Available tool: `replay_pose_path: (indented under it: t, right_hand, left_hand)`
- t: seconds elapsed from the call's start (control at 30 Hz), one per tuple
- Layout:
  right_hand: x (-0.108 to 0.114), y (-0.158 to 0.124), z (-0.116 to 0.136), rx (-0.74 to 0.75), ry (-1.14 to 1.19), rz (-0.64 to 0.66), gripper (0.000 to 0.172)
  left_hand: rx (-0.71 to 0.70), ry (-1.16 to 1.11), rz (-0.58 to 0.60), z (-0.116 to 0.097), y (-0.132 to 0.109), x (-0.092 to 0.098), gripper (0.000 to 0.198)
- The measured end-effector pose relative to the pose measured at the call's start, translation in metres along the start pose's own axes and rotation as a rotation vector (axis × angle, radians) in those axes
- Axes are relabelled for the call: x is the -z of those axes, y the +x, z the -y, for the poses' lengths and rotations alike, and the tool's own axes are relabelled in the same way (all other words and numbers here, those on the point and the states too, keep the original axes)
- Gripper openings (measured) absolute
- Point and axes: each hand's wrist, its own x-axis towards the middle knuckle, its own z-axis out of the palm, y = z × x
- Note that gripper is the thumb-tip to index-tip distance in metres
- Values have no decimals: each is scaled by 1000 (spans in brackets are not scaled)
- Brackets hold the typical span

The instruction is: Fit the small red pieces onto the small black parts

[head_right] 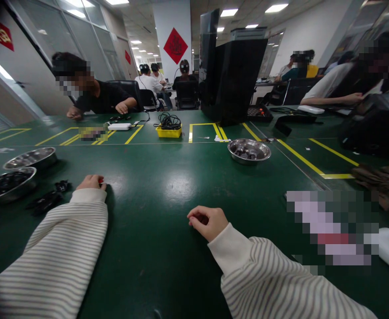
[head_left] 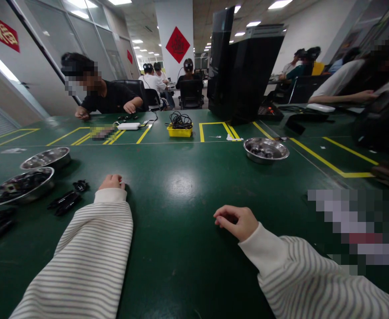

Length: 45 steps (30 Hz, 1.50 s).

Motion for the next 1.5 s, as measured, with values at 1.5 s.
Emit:
replay_pose_path:
  t: [1.5]
  right_hand:
    - [0, 0, 0, -16, 45, 13, 14]
  left_hand:
    - [-647, -597, -203, -41, -43, 1, 27]
